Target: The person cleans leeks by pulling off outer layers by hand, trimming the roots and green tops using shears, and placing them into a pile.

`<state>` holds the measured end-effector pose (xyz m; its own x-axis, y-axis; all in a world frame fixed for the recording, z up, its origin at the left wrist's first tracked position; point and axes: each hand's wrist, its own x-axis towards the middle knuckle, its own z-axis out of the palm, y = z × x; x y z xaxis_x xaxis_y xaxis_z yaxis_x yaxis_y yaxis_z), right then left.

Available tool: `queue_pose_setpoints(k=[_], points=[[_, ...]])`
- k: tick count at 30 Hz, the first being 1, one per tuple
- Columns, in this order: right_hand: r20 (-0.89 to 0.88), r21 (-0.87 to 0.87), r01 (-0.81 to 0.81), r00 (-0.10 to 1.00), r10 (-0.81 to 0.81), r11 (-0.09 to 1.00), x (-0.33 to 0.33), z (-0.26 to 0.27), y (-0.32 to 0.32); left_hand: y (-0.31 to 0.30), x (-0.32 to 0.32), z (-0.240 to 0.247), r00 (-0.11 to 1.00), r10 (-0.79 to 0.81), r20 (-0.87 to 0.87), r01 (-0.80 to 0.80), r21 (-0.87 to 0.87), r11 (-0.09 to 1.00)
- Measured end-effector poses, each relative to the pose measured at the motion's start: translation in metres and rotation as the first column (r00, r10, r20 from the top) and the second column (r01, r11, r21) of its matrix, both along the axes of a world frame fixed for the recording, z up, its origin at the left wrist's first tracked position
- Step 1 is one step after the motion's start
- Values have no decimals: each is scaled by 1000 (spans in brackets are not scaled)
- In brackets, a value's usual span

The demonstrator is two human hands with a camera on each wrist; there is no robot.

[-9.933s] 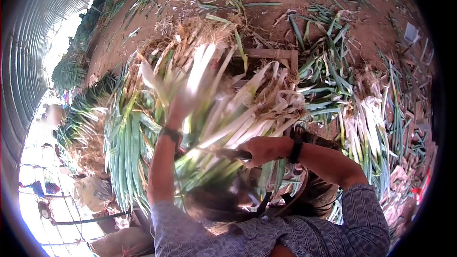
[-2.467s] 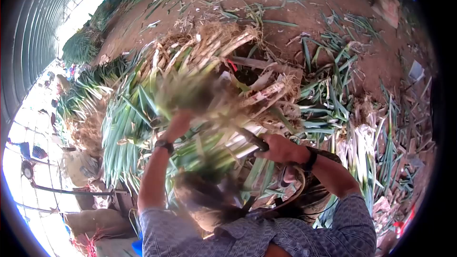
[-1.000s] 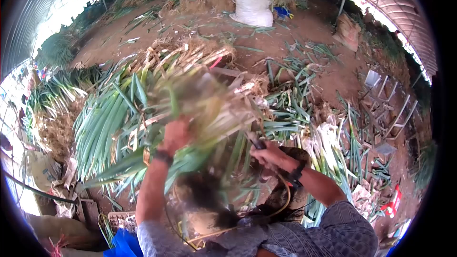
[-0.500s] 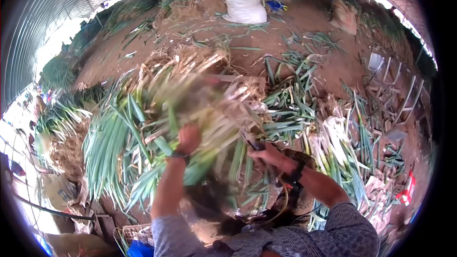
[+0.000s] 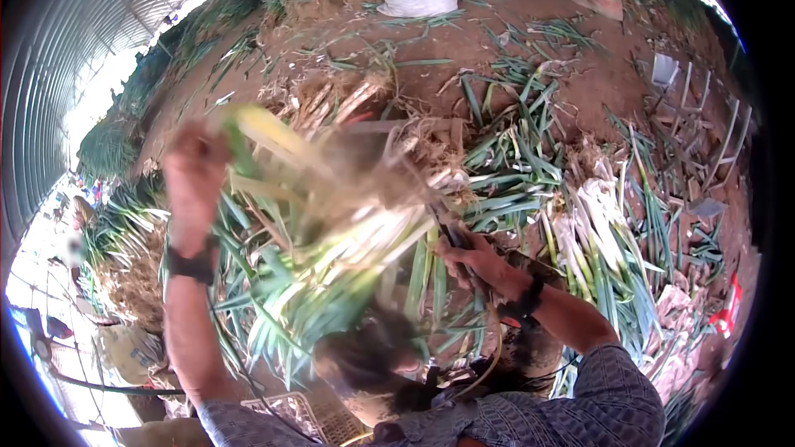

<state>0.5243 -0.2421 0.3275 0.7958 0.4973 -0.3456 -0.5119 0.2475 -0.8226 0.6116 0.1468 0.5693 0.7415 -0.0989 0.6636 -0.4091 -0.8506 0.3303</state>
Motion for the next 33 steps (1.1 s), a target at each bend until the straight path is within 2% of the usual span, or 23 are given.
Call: queue_pose_setpoints(k=[1,3,5,7,8,9,10,11,12,13,14,16,18,19,20,21,23,24,25,27,29,30,33], points=[[-3,3,17,1000,-17,1000,-1,1,-1,-2,5,26,996,35,79,-30,-58,998],[-15,31,19,1000,-19,999,-5,1,-4,-23,13,82,945,307,111,-284,-180,942],[-25,82,9,1000,-7,997,-13,-6,-10,-21,50,118,882,257,396,-217,-143,966],[42,65,-74,997,71,995,-20,-12,-8,-47,96,138,860,74,505,46,-221,974],[68,54,-100,993,96,993,-25,-13,-7,-56,133,146,825,29,565,195,-331,923],[95,41,-127,988,123,991,-27,-13,-8,-68,168,153,780,0,625,341,-425,839],[110,11,-112,988,110,994,-26,-11,-11,-103,183,152,755,-157,637,582,-540,608],[121,-16,-106,987,107,994,-26,-10,-12,-132,198,145,721,-245,648,667,-551,502],[120,-38,-116,985,120,992,-30,-11,-12,-159,217,121,686,-332,648,713,-508,483],[91,-27,-86,992,88,996,-32,-13,-15,-179,239,82,684,-412,603,661,-271,700],[72,-13,-68,995,68,998,-28,-14,-20,-191,255,34,699,-456,551,553,-13,833],[45,2,-13,999,13,1000,-19,-7,-28,-189,252,-56,824,-431,367,400,162,902],[48,-113,-9,999,14,994,-19,-12,-36,-163,216,-125,993,-120,-14,121,117,986],[47,-175,-7,999,15,984,-23,-16,-38,-145,194,-155,991,-126,-38,130,107,986],[130,-272,-27,989,64,962,-28,-24,-38,-136,154,-164,962,-77,-261,89,33,995],[169,-324,-86,975,147,942,-31,-31,-38,-118,132,-179,885,200,-421,45,503,863],[242,-430,-190,917,316,883,-36,-40,-32,-71,69,-222,845,59,-532,-18,82,996],[220,-466,-243,900,377,851,-34,-33,-30,-45,46,-254,923,61,-379,-17,120,993],[287,-490,-150,903,321,859,-32,-40,-26,-21,25,-284,976,49,-214,-15,159,987],[421,-518,42,882,212,854,-27,-62,-12,14,-22,-316,954,23,-299,5,95,995],[400,-601,62,887,232,797,-16,-40,-9,8,-61,-307,966,42,-254,8,191,982],[386,-641,73,891,239,764,-14,-30,-6,4,-74,-303,941,159,-300,-68,291,954],[561,-709,194,738,375,678,-23,-44,12,-7,-89,-298,971,140,-194,-34,467,883]])
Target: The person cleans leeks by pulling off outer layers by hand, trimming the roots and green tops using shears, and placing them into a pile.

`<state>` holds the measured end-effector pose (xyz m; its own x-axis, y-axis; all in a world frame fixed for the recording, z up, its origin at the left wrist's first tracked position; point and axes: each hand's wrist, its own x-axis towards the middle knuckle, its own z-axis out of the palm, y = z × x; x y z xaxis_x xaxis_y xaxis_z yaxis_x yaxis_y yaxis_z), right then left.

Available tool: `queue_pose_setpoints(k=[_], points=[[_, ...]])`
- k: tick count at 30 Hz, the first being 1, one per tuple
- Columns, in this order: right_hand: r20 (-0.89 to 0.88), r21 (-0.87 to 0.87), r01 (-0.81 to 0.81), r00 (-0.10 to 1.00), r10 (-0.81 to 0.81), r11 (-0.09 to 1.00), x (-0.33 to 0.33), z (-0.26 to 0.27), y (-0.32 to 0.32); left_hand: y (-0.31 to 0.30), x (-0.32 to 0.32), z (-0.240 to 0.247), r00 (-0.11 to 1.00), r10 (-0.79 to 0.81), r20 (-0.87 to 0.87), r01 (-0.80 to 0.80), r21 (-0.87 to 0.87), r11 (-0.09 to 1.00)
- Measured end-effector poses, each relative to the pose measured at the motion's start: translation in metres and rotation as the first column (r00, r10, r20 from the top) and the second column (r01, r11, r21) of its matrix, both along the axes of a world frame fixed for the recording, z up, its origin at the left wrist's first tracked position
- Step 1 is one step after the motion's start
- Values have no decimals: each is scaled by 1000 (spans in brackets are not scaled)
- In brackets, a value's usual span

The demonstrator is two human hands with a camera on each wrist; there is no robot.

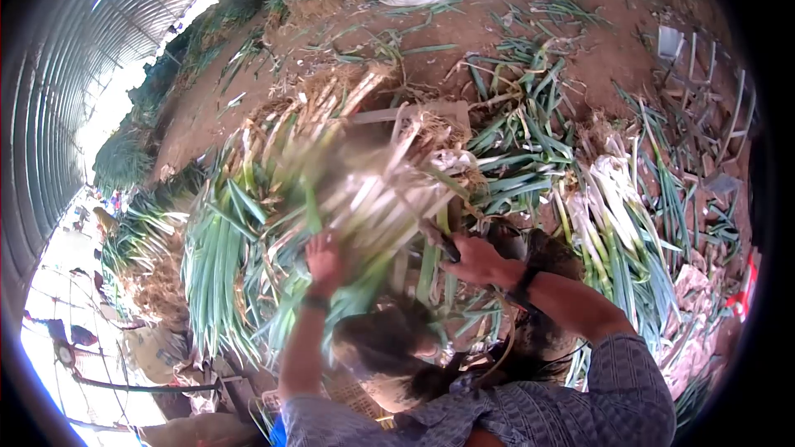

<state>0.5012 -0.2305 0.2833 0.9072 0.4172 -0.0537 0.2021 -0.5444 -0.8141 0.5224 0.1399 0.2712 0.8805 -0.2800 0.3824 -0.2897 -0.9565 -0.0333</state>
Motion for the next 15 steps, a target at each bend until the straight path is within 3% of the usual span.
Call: queue_pose_setpoints(k=[1,3,5,8,10,11,13,15], points=[[-33,-8,6,999,-7,1000,4,-3,6,1,2,-10,992,63,-106,-63,2,998],[-105,-30,19,994,-22,999,8,-9,19,-1,10,-20,982,100,-159,-105,-23,994],[-8,55,23,1000,-22,998,7,-11,28,11,24,-46,983,92,-158,-104,-72,992],[41,89,39,998,-43,995,3,-7,32,3,21,-6,924,34,-381,-84,-115,990],[116,107,57,991,-70,993,-10,0,33,-5,-3,37,914,-2,-405,-58,-134,989],[129,95,20,991,-32,995,-17,3,32,4,-19,45,884,-48,-466,-29,-157,987],[156,76,-72,986,59,995,-25,9,32,30,-37,48,618,-61,-784,-257,-275,926],[53,-153,-142,987,152,978,-34,8,34,44,-64,23,746,-99,-659,-122,-281,952]])
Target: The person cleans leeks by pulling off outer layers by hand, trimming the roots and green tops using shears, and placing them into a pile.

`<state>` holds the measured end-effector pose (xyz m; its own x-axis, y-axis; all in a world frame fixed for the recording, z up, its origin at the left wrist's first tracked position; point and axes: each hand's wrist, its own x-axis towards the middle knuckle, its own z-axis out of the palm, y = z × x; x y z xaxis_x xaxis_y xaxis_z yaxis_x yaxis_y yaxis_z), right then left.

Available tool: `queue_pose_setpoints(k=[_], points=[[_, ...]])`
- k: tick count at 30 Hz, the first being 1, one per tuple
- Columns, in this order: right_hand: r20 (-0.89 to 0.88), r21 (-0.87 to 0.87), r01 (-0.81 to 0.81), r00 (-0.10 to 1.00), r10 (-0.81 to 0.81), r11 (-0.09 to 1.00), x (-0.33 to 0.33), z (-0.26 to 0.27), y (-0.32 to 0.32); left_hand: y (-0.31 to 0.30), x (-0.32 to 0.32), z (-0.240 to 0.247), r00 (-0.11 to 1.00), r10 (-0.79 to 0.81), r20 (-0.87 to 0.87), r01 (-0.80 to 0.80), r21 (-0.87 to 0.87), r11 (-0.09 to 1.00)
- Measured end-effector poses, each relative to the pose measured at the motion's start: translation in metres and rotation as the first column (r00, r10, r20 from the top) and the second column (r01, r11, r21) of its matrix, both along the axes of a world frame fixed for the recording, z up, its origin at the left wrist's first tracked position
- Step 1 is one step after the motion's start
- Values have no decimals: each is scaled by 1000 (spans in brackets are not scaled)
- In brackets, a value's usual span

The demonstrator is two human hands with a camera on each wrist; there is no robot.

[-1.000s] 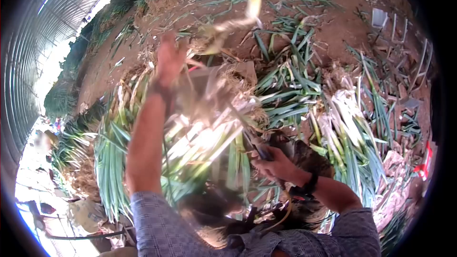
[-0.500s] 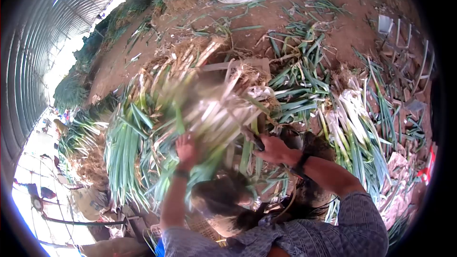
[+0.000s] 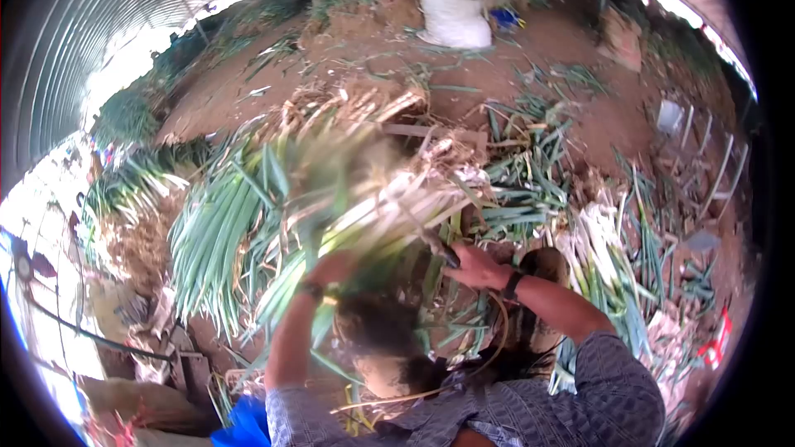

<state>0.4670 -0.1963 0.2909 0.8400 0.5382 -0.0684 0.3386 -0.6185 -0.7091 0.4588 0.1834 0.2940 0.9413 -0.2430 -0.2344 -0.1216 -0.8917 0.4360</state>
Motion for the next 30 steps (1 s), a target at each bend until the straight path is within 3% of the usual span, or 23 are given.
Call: queue_pose_setpoints(k=[1,3,5,6,9,10,11,12,13,14,17,18,22,24,25,26,27,28,30], points=[[-35,-117,-30,999,26,993,0,1,1,8,-7,-20,995,-46,93,44,27,999],[-22,-116,-67,998,65,991,-12,0,3,17,-14,-50,996,83,32,-81,-43,996],[46,-128,-85,995,92,988,-22,-13,-1,-8,-16,-22,977,214,-14,-213,24,977],[41,-88,-77,996,81,993,-25,-12,-3,-13,-15,-12,978,202,-48,-199,47,979],[37,0,-54,998,54,999,-33,-14,-9,-29,-10,-6,912,344,224,-344,-39,938],[49,11,-39,998,38,999,-32,-18,-10,-25,3,-10,917,269,293,-258,-74,963],[63,20,-20,998,19,1000,-32,-21,-14,-26,8,-17,918,350,184,-241,-441,864],[101,84,-32,995,24,996,-36,-14,-15,-35,12,-17,924,380,48,-222,-742,632],[145,145,-47,989,25,988,-43,1,-10,-41,20,-19,931,353,-90,-204,-931,302],[190,204,-65,982,26,977,-46,12,-7,-45,27,-19,952,236,-195,-245,-948,202],[268,80,-124,958,98,989,-46,20,-1,-66,35,15,960,19,-279,-277,-958,-78],[236,103,-111,968,84,988,-45,22,0,-76,30,26,961,59,-271,-257,-949,-184],[142,168,-92,988,69,981,-47,37,-2,-78,37,27,961,118,-250,-186,-902,-390],[155,201,-110,985,79,973,-56,51,-5,-88,37,21,967,252,-36,-52,-997,59],[147,215,-122,985,91,969,-55,52,-5,-95,36,18,950,282,136,40,-946,322],[140,229,-133,985,102,964,-51,54,-4,-101,36,15,901,291,321,100,-808,581],[137,243,-144,984,114,959,-47,54,-3,-108,35,12,828,272,491,118,-626,771],[150,188,-97,986,69,977,-44,51,-2,-110,40,0,842,327,429,106,-726,679],[136,150,-56,990,35,987,-47,49,1,-113,46,-7,894,391,220,57,-920,388]])
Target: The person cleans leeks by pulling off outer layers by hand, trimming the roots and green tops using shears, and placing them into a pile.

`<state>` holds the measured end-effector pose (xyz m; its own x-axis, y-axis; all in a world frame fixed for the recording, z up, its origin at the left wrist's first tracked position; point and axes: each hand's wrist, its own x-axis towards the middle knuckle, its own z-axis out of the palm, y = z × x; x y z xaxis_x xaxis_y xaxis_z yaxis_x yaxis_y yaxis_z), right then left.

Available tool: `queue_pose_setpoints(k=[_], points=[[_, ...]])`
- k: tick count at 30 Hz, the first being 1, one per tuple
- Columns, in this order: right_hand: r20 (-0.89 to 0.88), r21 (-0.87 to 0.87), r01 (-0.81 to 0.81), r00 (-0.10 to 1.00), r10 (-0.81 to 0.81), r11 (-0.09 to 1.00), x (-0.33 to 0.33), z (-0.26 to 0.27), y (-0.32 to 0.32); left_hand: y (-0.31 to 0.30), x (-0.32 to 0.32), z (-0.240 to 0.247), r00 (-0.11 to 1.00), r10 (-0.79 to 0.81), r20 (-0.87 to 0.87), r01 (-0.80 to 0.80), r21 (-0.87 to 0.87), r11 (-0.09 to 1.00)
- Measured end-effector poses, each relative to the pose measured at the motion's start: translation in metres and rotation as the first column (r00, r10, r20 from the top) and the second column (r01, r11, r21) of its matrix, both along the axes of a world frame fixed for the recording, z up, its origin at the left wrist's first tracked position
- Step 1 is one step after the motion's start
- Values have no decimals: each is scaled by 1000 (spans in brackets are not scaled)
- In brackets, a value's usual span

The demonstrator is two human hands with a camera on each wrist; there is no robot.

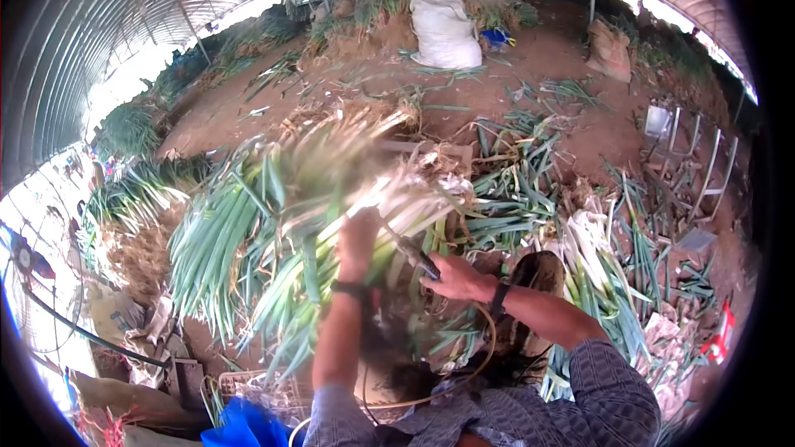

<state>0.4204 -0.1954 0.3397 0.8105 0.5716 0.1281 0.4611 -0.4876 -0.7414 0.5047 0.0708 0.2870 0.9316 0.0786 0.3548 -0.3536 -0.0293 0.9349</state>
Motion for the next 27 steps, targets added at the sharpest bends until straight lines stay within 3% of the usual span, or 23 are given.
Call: queue_pose_setpoints(k=[1,2,3,5,7,8,9,10,11,15,16,17,18,21,22,25,27], points=[[-11,-22,19,1000,-19,1000,-1,-1,2,-3,1,2,999,-18,-35,12,-176,984],[-55,-154,-4,998,-5,988,7,-12,2,-6,-4,-1,990,-82,-116,33,-379,925],[-134,-150,27,990,-47,988,8,-12,2,-12,-20,10,970,-159,-185,27,-567,823],[-276,-152,90,952,-130,984,21,-5,2,1,-32,9,941,-183,-283,63,-387,920],[-115,-164,67,990,-87,984,34,-2,-3,20,-17,-13,895,-188,-406,82,-265,961],[-37,-168,53,997,-60,984,40,-2,-4,26,-3,-26,944,-13,-329,57,123,991],[26,-172,36,999,-32,984,42,-6,-4,34,12,-42,966,169,-195,-54,490,870],[-69,-271,20,997,-40,962,46,-5,-2,34,13,-37,953,282,-112,-139,665,733],[-85,-241,14,996,-35,970,50,-11,-1,35,14,-29,929,369,1,-220,804,553],[-152,-196,63,984,-94,978,92,-50,-2,27,35,-24,923,382,40,-151,952,265],[-126,-172,76,987,-99,982,94,-41,1,31,42,-33,924,374,-83,-14,968,250],[-102,-146,90,989,-105,985,95,-32,4,36,45,-43,921,375,-107,-32,938,344],[-82,-233,44,995,-65,971,96,-26,5,39,46,-49,919,373,-131,-48,900,434],[-94,-23,200,975,-201,980,113,-47,2,54,55,-61,934,296,-199,-47,753,656],[29,-83,220,975,-219,972,111,-45,2,61,58,-64,941,262,-215,-40,698,715],[-65,-145,-70,996,62,987,102,-22,7,67,56,-58,921,128,-369,46,427,903],[-224,-157,-44,975,8,987,109,-28,8,74,55,-62,919,8,-394,109,275,955]])
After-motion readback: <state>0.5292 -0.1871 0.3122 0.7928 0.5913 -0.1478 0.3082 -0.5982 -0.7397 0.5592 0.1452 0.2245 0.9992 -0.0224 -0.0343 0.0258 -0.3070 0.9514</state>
